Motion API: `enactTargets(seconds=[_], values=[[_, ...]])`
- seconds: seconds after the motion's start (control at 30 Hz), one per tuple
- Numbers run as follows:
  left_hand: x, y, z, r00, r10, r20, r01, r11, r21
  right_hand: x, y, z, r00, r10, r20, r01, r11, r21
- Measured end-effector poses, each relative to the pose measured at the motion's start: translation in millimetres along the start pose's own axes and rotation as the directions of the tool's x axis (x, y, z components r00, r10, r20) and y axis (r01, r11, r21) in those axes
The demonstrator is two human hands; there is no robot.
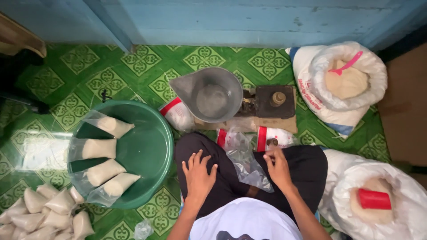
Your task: Manually portioning white powder from a large bulk sack into smaller plastic bags using a scoop and a scale.
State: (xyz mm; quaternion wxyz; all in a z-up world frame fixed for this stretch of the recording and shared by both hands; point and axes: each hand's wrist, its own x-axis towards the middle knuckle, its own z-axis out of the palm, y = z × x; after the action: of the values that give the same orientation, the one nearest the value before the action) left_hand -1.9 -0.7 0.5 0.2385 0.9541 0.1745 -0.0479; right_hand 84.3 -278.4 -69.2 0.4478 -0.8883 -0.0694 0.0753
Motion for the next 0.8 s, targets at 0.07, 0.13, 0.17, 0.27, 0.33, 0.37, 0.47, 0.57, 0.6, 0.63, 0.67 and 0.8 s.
enactTargets(seconds=[0.07, 0.13, 0.17, 0.27, 0.33, 0.37, 0.47, 0.57, 0.6, 0.63, 0.67, 0.8], values=[[-3.7, -0.4, -0.9, 0.998, -0.037, 0.056, 0.037, 0.999, 0.007, 0.3, -7.6, -3.6, 0.999, 0.048, 0.004, -0.048, 0.997, 0.056], [-8.8, 2.1, 0.4, 0.998, -0.029, 0.058, 0.029, 1.000, -0.005, 0.4, -5.1, -3.9, 0.997, 0.080, 0.012, -0.080, 0.995, 0.051], [-11.3, 3.0, 0.7, 0.998, -0.022, 0.056, 0.023, 1.000, -0.018, 0.8, -4.2, -3.5, 0.994, 0.106, 0.020, -0.107, 0.993, 0.047], [-16.3, 9.6, 3.1, 0.998, -0.003, 0.065, 0.005, 0.999, -0.034, -3.3, 21.2, 7.0, 0.986, 0.089, 0.141, -0.082, 0.995, -0.052], [-18.2, 14.5, 5.5, 0.996, 0.010, 0.088, -0.006, 0.999, -0.044, -10.8, 7.6, 9.1, 0.947, 0.187, 0.260, -0.148, 0.976, -0.160], [-18.7, 17.2, 7.0, 0.994, 0.026, 0.109, -0.020, 0.998, -0.054, -14.1, 0.9, 9.9, 0.887, 0.289, 0.362, -0.195, 0.942, -0.273], [-20.9, 38.1, -5.5, 0.983, 0.045, 0.178, -0.034, 0.997, -0.066, -29.2, -3.4, 18.4, 0.856, 0.277, 0.436, -0.011, 0.853, -0.521], [-21.5, 46.7, 3.5, 0.976, 0.107, 0.191, -0.091, 0.992, -0.091, -36.0, 57.9, 50.2, 0.907, 0.272, 0.323, -0.065, 0.846, -0.529], [-20.9, 49.2, 7.3, 0.976, 0.107, 0.191, -0.091, 0.992, -0.089, -35.5, 52.0, 43.6, 0.907, 0.271, 0.323, -0.065, 0.847, -0.527], [-20.2, 51.7, 11.2, 0.967, 0.145, 0.208, -0.125, 0.987, -0.105, -35.0, 46.1, 36.9, 0.923, 0.215, 0.319, -0.006, 0.837, -0.548], [-19.3, 54.2, 14.9, 0.957, 0.185, 0.225, -0.160, 0.979, -0.124, -34.8, 40.0, 29.9, 0.936, 0.160, 0.314, 0.050, 0.821, -0.569], [-4.5, 69.9, 4.5, 0.860, 0.404, 0.311, -0.342, 0.909, -0.237, -26.0, -67.7, -34.0, 0.904, 0.068, 0.422, 0.136, 0.890, -0.434]])
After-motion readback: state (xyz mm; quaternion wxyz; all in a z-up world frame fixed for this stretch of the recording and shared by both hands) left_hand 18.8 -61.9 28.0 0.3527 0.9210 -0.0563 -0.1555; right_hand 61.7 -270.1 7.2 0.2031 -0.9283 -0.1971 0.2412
